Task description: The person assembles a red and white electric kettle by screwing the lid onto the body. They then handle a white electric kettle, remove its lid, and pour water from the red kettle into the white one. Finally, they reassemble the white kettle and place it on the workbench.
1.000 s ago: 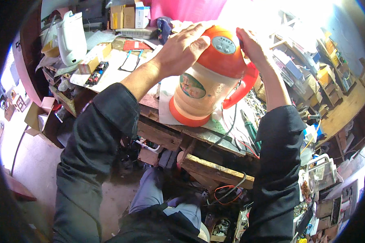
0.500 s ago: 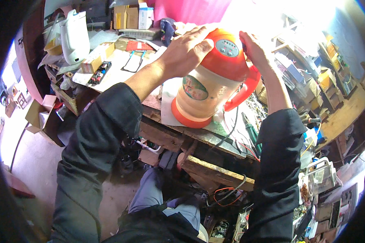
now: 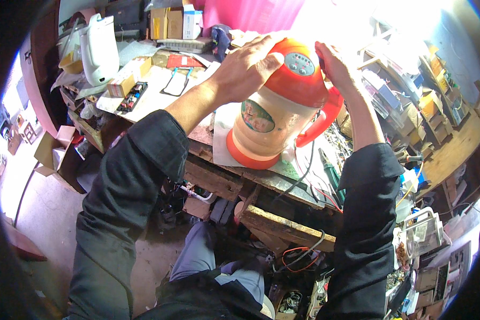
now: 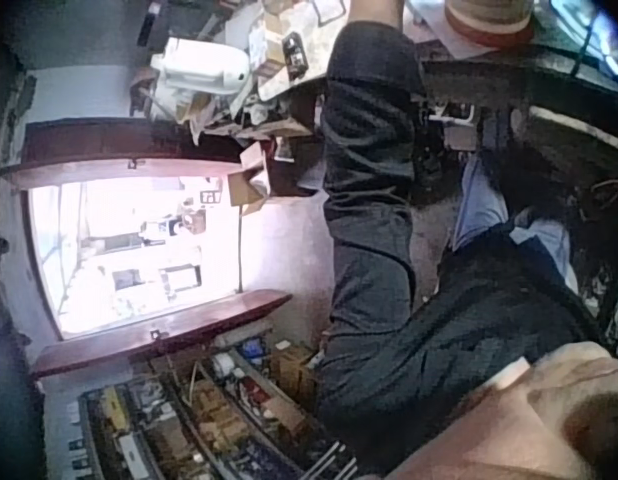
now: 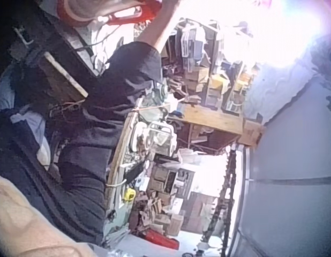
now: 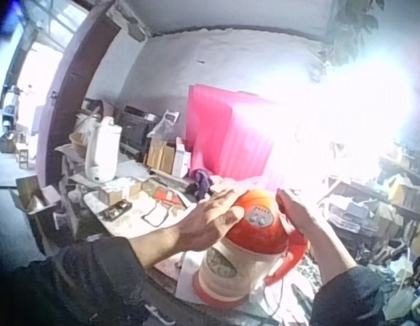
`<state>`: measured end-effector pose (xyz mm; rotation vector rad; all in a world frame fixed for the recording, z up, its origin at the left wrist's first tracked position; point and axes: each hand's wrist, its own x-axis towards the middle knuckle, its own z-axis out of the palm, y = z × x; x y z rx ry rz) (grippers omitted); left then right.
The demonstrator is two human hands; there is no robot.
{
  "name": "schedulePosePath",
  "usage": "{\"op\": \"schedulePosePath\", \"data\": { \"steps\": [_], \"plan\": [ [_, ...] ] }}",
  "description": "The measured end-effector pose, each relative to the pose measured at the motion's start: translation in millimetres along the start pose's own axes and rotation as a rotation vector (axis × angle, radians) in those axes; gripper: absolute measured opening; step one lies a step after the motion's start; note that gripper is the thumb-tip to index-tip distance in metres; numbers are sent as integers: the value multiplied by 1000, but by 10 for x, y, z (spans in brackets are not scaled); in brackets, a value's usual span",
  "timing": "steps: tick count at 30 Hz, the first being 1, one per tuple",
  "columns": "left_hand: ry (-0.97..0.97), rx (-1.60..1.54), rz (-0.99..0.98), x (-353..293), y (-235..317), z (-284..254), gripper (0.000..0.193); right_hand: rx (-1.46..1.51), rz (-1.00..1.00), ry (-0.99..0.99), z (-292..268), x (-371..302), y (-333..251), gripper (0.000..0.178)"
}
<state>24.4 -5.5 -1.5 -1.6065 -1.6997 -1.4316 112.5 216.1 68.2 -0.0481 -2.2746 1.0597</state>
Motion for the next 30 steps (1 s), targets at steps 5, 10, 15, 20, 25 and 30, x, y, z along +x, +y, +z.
{"op": "schedulePosePath", "data": {
  "steps": [5, 10, 15, 20, 25, 30],
  "plan": [
    [1, 22, -57, 13, 53, 15, 68, -98, 5, -49, -101, 75, 57, 37],
    [-31, -24, -93, 38, 33, -15, 74, -52, 3, -23, -53, 72, 74, 38],
    [-14, 5, -121, 20, 72, -17, 76, -17, 13, 21, 6, -3, 0, 37],
    [-13, 50, -88, 48, 44, -12, 76, -84, 33, -27, -57, 33, -8, 37],
    [-12, 75, -43, 33, 70, -33, 73, -89, 22, 11, 9, -54, -117, 38],
    [-39, 41, -58, 72, 82, -37, 73, -49, 24, 4, -23, -48, -89, 38]
  ]
}}
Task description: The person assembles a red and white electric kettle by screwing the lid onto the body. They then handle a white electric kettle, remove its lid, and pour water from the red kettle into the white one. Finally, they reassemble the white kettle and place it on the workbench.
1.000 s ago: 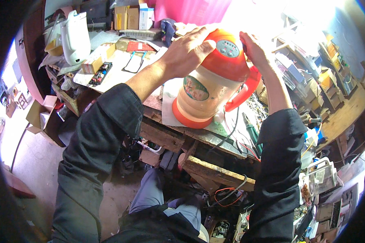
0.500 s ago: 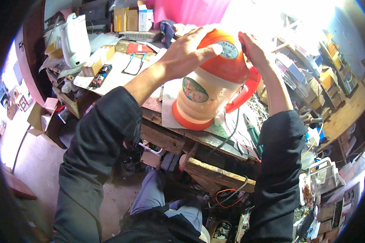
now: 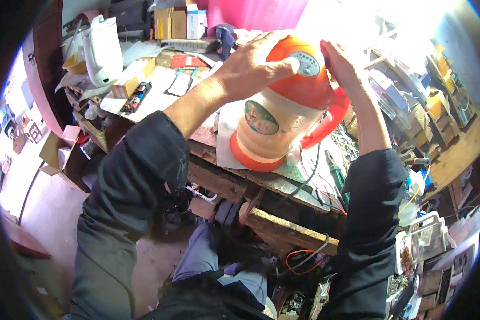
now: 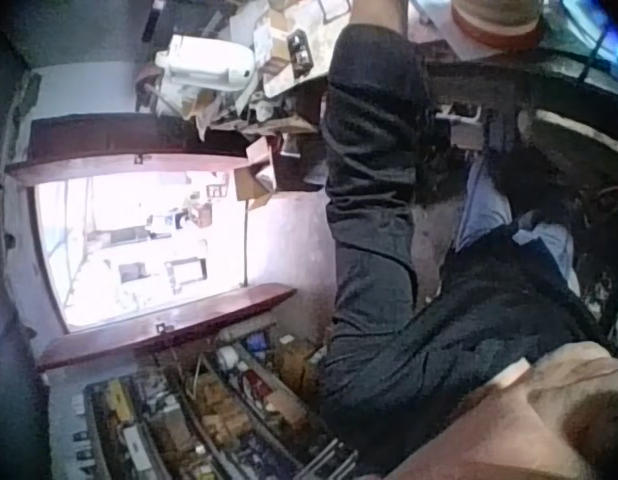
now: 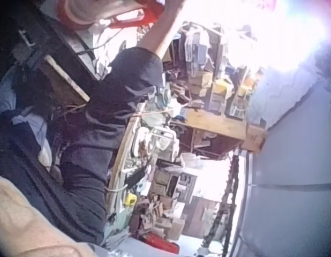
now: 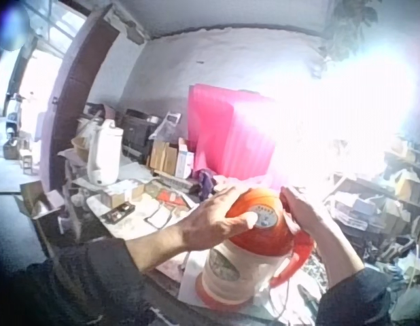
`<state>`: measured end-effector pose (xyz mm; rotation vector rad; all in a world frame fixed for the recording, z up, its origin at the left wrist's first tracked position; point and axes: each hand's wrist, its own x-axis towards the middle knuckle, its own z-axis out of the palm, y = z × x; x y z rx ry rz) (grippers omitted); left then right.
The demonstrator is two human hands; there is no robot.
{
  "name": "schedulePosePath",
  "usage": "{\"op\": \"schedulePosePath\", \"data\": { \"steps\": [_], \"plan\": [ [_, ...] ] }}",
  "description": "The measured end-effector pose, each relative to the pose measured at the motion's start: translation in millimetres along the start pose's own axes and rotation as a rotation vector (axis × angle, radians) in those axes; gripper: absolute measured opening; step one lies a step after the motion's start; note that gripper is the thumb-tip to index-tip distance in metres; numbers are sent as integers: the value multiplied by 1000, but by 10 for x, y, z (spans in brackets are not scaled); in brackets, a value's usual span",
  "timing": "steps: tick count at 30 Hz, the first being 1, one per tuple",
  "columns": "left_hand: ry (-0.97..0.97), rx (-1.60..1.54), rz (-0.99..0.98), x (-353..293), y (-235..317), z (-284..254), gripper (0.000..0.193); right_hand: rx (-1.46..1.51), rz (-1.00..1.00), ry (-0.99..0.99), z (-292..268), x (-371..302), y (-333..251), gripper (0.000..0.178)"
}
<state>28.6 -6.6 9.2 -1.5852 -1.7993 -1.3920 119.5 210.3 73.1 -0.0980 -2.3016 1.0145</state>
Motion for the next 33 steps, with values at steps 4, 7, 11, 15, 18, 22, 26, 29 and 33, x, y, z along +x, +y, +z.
{"op": "schedulePosePath", "data": {
  "steps": [4, 7, 11, 15, 18, 22, 26, 29, 33],
  "plan": [
    [17, -18, -8, -38, -36, 1, 74, -50, -4, 21, 50, -47, -47, 39],
    [19, 11, -35, -27, -2, 23, 74, -50, -24, 6, -6, -9, -10, 39],
    [8, -20, -27, -7, -13, 27, 75, -36, -51, 2, -16, 53, 86, 40],
    [14, -11, -35, -37, -63, 15, 74, -51, -33, 10, 45, -7, -8, 41],
    [16, -1, -18, -24, -38, 22, 74, -92, -40, 19, 7, 56, 50, 41],
    [-1, -26, -26, -20, 7, 7, 74, 7, -22, 23, 23, 43, 68, 40],
    [5, 15, -42, -18, -5, 10, 75, -21, -62, -15, -44, 112, 157, 39],
    [4, -46, -55, -34, -9, -2, 77, -27, -17, -14, 18, 86, 105, 39],
    [-1, -36, -54, -24, -1, 6, 77, 12, -72, -44, -26, 139, 174, 39]
  ]
}}
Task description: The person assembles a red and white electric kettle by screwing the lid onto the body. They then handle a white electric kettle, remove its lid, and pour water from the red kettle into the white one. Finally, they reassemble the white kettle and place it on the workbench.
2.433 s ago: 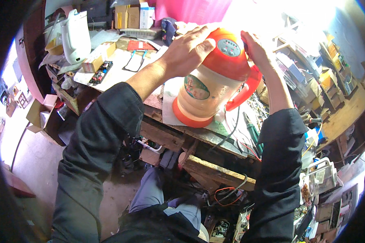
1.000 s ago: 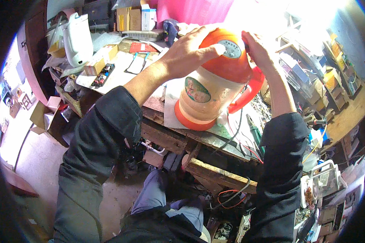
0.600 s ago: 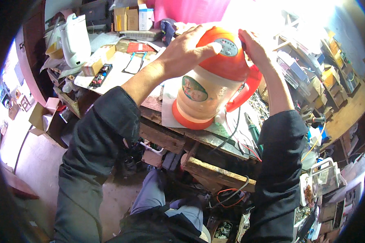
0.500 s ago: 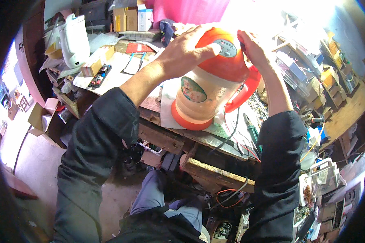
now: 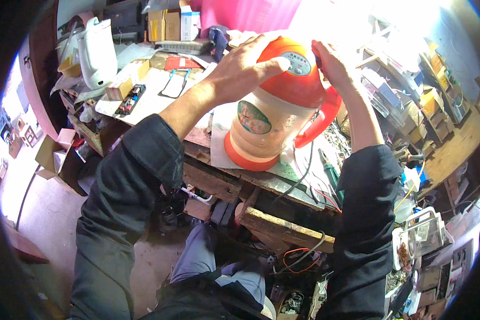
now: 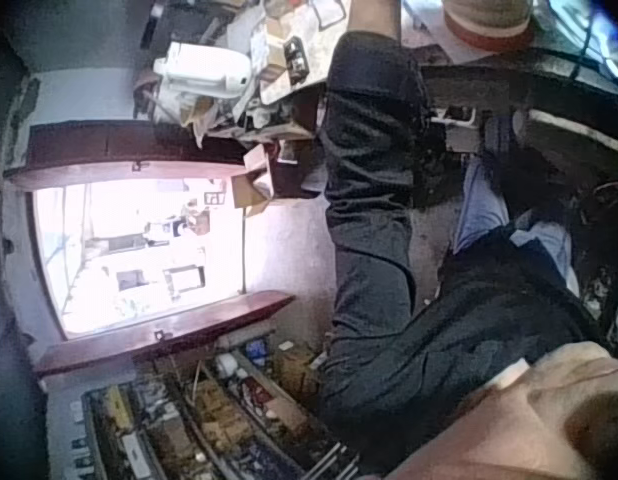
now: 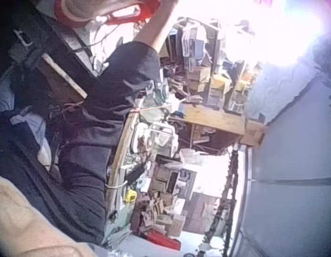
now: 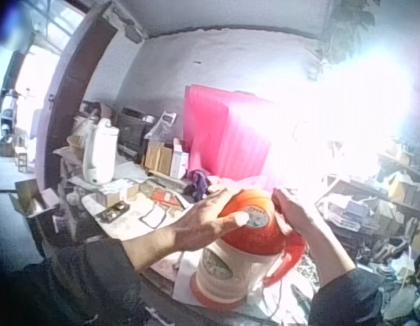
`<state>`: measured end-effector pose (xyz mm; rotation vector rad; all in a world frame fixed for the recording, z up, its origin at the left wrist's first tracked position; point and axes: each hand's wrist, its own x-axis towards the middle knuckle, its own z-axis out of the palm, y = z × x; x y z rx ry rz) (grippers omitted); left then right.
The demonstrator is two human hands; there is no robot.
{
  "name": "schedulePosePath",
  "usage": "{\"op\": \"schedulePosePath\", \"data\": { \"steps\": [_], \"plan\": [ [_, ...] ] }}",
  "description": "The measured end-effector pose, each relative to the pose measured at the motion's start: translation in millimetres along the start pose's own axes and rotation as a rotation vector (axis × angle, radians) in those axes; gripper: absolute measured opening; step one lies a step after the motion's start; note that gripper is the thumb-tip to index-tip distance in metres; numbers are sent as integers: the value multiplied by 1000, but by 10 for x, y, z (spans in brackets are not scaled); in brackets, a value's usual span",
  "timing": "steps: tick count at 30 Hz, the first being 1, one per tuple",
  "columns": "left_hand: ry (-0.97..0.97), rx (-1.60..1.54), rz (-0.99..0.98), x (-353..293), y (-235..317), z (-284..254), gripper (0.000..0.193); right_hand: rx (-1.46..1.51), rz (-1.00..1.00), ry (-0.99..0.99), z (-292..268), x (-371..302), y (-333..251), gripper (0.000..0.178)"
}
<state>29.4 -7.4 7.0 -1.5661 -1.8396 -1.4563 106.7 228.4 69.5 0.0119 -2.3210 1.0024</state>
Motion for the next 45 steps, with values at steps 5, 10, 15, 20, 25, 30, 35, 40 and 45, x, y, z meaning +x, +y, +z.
{"op": "schedulePosePath", "data": {
  "steps": [5, 10, 15, 20, 25, 30, 35, 40, 45],
  "plan": [
    [9, 36, 18, -10, -15, -19, 75, -43, 46, 20, 44, -83, -153, 40],
    [18, 21, 17, -11, 1, 34, 76, -70, 62, 22, 11, -85, -137, 39],
    [13, 5, -7, -15, 16, 19, 79, 8, 57, 35, 29, -36, -41, 39],
    [-18, -11, -29, -20, 18, -7, 80, -81, 43, 32, 28, -36, -69, 39],
    [-42, 41, -39, -13, 90, -2, 82, -78, 39, 39, 13, -52, -89, 40],
    [3, 100, -69, -35, 115, 61, 83, -72, 5, 33, 57, -102, -145, 41],
    [26, 19, -64, -14, 173, 112, 82, -100, 28, 26, 18, -90, -149, 41],
    [30, 15, -83, -6, 166, 110, 81, 19, 11, 32, 85, -128, -167, 41],
    [31, 33, -85, 2, 146, 106, 82, -32, 6, 18, 26, -110, -146, 40]
  ]
}}
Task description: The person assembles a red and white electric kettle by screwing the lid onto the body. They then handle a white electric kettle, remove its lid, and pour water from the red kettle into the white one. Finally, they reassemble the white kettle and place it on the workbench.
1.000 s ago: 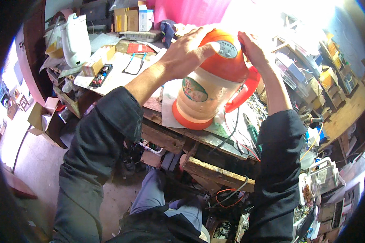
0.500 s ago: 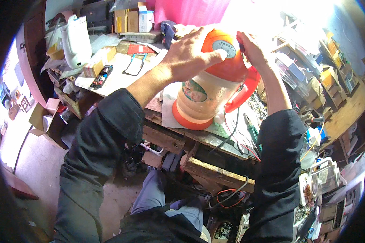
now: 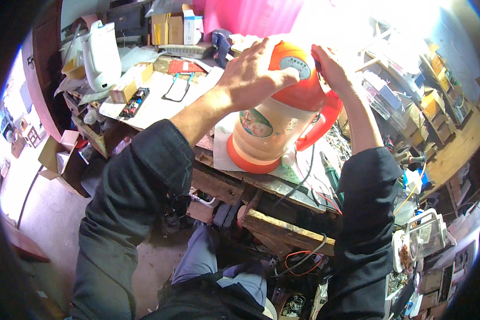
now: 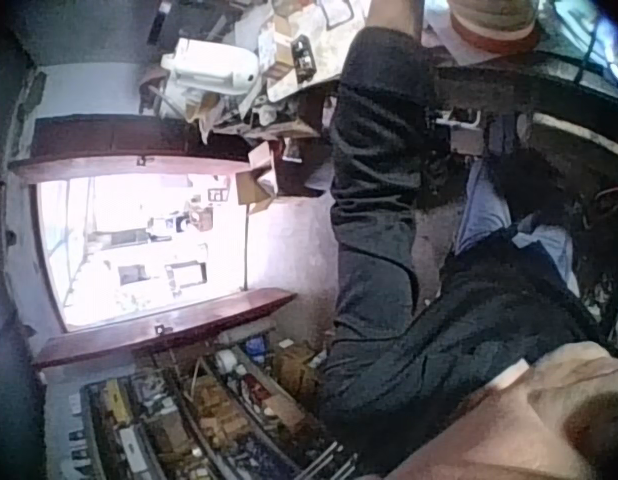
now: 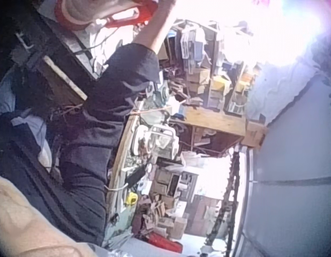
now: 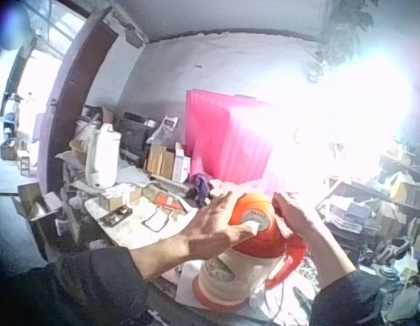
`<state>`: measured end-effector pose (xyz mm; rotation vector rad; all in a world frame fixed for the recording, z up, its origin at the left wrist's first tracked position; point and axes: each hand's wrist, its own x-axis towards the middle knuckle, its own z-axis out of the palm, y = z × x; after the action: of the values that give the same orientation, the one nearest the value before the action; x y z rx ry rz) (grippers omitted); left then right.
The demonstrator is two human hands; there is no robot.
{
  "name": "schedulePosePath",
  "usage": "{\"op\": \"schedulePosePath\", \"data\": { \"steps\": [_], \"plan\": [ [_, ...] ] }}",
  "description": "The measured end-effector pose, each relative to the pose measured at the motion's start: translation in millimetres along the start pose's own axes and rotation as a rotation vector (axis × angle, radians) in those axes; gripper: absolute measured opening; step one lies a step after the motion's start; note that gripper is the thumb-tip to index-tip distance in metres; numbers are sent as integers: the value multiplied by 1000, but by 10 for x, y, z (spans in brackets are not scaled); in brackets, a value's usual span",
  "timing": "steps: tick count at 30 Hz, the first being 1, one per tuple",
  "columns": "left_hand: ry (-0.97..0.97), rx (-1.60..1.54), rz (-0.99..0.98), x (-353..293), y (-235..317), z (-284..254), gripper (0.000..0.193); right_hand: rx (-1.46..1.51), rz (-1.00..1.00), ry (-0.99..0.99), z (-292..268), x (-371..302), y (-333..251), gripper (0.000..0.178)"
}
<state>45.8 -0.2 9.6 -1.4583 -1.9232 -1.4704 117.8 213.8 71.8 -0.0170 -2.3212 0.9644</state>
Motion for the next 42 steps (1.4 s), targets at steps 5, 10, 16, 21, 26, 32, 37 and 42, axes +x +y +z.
{"op": "schedulePosePath", "data": {
  "steps": [5, 10, 16, 21, 26, 32, 37, 42],
  "plan": [
    [-31, 2, -43, -14, 35, -24, 82, 60, -29, 15, 30, 80, 151, 41],
    [-2, 9, -23, -27, 54, -17, 81, -70, 24, 40, 36, -35, -81, 41],
    [26, -13, -11, -1, 37, 23, 80, -40, 14, 40, 52, -36, -63, 41],
    [6, -7, 2, -17, 59, 19, 81, -27, 11, 31, 17, -26, -30, 41],
    [-30, -12, 41, -7, -86, -70, 69, -78, -20, -15, -5, 82, 73, 40],
    [-56, -94, 92, -7, -123, -75, 57, 36, -8, 1, 7, 67, 117, 37],
    [-15, -64, 113, -11, -146, -54, 58, 16, 13, -5, 1, 62, 86, 36],
    [-29, -70, 121, -1, -155, -62, 59, 2, 49, -3, -14, 62, 65, 37]
  ]
}}
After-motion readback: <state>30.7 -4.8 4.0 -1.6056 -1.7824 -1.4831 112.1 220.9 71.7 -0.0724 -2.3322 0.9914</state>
